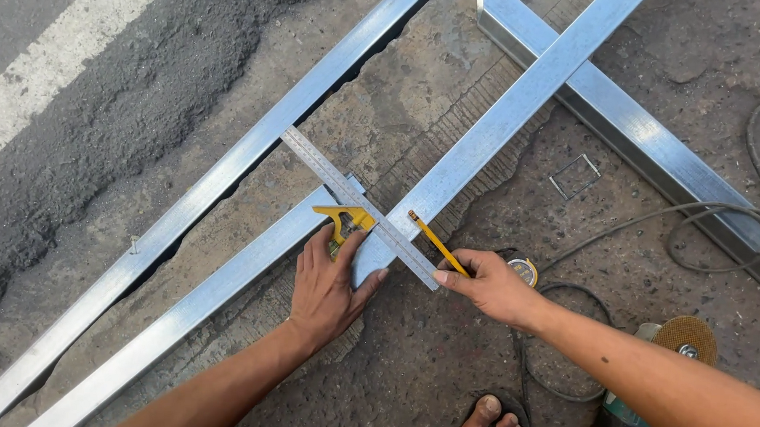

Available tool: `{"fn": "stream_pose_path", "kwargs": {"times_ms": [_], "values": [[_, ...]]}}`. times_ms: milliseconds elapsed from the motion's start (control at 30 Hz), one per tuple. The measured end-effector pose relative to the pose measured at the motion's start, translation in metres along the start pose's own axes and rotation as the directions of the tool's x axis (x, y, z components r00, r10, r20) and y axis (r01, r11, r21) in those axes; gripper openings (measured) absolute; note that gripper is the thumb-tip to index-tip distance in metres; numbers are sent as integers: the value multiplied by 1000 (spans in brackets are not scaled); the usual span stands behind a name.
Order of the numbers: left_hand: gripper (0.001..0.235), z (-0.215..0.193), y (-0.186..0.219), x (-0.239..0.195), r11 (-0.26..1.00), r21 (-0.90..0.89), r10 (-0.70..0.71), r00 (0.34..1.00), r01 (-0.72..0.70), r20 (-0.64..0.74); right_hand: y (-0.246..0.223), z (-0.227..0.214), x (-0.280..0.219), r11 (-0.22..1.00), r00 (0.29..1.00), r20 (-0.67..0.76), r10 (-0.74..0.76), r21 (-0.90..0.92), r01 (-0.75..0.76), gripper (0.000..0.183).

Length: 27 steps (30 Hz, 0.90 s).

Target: Measuring and marking galvanized steel studs using a tape measure, pencil, and combination square.

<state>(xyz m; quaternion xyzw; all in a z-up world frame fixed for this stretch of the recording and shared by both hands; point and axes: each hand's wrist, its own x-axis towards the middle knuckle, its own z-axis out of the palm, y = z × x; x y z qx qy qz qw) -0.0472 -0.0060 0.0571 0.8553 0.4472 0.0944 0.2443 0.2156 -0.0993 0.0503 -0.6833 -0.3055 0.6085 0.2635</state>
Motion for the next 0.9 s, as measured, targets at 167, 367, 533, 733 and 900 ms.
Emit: {"fn": "stream_pose_path", "kwargs": {"times_ms": [167, 367, 533, 733, 900], "values": [[84, 4, -5, 3, 994, 108, -31, 981, 11, 192, -7, -4, 2, 999, 999, 45, 2, -33, -1, 23], [75, 13, -6, 0, 994, 106, 7, 983, -27, 181, -23, -7, 0, 996, 997, 60, 38, -78, -33, 23], [73, 32, -16, -5, 986, 147, 51, 984, -77, 173, -19, -15, 6, 976, 985, 119, 123, -192, -99, 23], [74, 38, -19, -7, 968, 227, 66, 979, -109, 190, -44, -28, 8, 979, 996, -50, 79, -183, -87, 35], [73, 39, -19, -9, 964, 236, 77, 981, -118, 179, -56, -46, 24, 967, 964, -126, -236, 65, 245, 51]]}}
